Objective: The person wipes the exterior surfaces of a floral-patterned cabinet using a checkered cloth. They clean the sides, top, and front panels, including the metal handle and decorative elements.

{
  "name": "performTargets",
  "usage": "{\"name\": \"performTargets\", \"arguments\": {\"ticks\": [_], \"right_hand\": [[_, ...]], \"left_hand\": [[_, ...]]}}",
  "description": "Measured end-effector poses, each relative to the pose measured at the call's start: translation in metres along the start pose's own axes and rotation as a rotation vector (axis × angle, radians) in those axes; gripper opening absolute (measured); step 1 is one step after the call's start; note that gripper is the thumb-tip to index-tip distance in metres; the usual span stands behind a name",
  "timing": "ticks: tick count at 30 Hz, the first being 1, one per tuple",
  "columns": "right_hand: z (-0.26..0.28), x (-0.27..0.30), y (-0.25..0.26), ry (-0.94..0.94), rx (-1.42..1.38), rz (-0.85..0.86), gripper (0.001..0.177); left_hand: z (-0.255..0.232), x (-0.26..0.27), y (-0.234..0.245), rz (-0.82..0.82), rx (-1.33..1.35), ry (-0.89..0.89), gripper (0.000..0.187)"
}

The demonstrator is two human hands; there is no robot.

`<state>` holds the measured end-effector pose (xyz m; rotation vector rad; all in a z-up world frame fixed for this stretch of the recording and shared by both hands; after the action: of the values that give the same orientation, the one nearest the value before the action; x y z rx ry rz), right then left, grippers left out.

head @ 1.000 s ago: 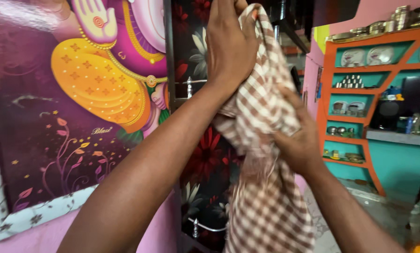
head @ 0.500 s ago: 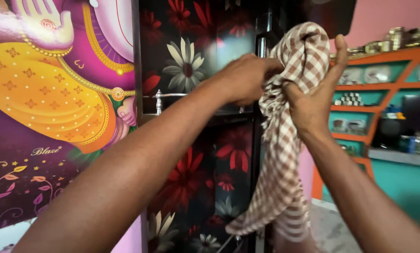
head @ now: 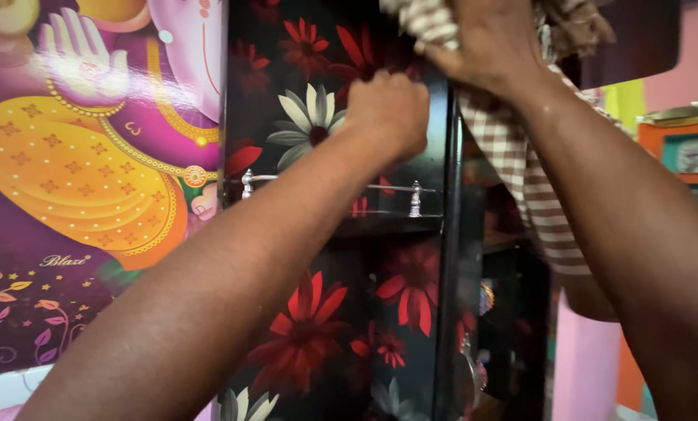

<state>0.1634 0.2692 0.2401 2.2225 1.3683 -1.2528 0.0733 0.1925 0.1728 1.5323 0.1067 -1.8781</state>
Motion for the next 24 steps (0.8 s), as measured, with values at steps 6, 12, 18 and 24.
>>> {"name": "performTargets", "arguments": {"ticks": [6,12,18,24], "right_hand": [[0.021,-0.004,-0.033,0.025,-0.166,0.155,0.087],[0.054,0.049,-0.069,-0.056,-0.397,0.592,0.058],[0.064,0.092,-0.076,-0.078,-0.454,0.842,0.040],[0.026,0.014,-0.041,-0.239,-0.166,0.557,0.032]], "left_hand": [[0.005,0.014,-0.027,0.132,-0.116,0.042,0.040],[0.012,0.025,-0.033,0.241,-0.167,0.016,0.044],[0.010,0.029,-0.031,0.287,-0.153,0.020,0.038],[0.012,0.015,-0.038,0.139,-0.147,-0.048,0.039]]}}
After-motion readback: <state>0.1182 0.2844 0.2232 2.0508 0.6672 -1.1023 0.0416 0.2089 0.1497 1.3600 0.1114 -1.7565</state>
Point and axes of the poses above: each hand's wrist, its own x-axis away from the middle knuckle, its own y-axis out of the back of the hand, z = x × y, the point moved 7 cm from there along -x, towards the middle knuckle, and after that the axes turned 5 degrees about -z, right-handed, at the moved point
